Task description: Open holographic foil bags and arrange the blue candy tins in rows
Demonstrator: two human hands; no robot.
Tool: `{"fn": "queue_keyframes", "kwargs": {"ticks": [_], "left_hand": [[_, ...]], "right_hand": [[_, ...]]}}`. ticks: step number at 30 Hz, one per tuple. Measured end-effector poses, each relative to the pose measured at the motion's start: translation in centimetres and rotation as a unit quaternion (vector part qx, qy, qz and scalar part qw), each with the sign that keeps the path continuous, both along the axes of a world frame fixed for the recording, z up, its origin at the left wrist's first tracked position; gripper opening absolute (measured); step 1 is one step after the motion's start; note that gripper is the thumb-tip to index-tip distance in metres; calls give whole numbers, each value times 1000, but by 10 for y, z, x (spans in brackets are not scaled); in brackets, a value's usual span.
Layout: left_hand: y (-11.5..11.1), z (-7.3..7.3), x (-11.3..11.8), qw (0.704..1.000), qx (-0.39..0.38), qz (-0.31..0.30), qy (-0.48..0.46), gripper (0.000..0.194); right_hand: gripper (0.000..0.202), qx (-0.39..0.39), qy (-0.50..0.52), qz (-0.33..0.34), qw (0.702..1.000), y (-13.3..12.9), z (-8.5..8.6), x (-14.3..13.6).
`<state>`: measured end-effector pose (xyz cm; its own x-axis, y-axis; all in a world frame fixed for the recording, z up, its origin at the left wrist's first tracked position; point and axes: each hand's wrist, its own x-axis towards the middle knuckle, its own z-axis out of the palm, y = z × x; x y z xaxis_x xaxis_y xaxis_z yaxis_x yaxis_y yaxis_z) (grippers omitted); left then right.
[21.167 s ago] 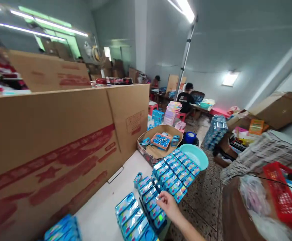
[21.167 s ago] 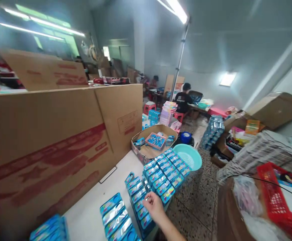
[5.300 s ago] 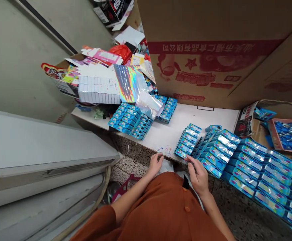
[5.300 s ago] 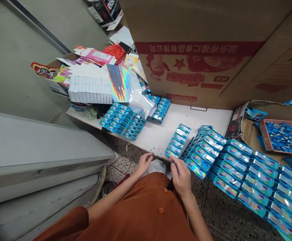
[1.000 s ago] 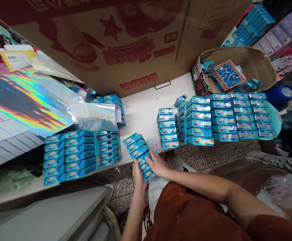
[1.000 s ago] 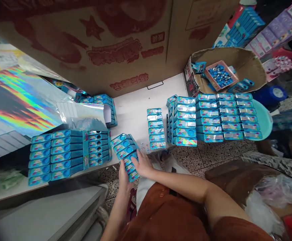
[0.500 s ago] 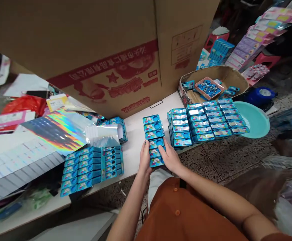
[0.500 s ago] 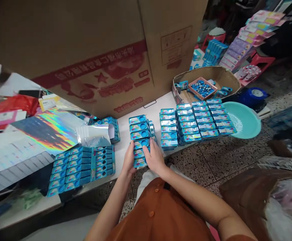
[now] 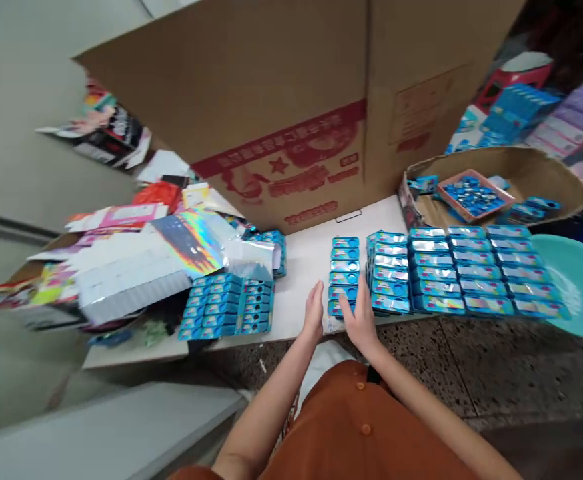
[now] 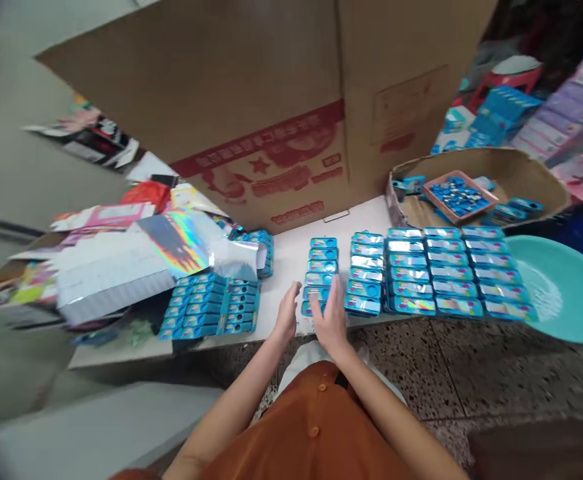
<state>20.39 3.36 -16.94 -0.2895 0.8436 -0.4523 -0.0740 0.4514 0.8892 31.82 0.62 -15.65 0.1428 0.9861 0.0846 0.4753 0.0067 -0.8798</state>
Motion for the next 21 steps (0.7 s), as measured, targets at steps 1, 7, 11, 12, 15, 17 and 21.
{"fn": "queue_keyframes", "kwargs": {"ticks": [1,7,11,12,15,17,21], "left_hand": [[-1,-5,-13,997,4,6,73,53],[24,-19,-129,949,25,0,313,44],[81,0,-219,886,76,-69,451,45],[97,6,-241,870,88,-94,477,44],[145,17,-296,819,100,-170,538,44],[173,17,-323,787,93,-212,571,49],[213,-2,-349,729,72,-297,612,59]], "right_hand": [[69,43,-21,14,999,-2,5,0],[62,196,-52,156,967,-12,35,-6],[57,198,-57,154,966,-17,36,-11],[55,194,-65,140,969,-18,35,-12],[51,177,-97,79,976,-22,31,-12],[48,163,-122,23,979,-29,29,-11],[44,136,-178,-63,973,-56,28,-10]]}}
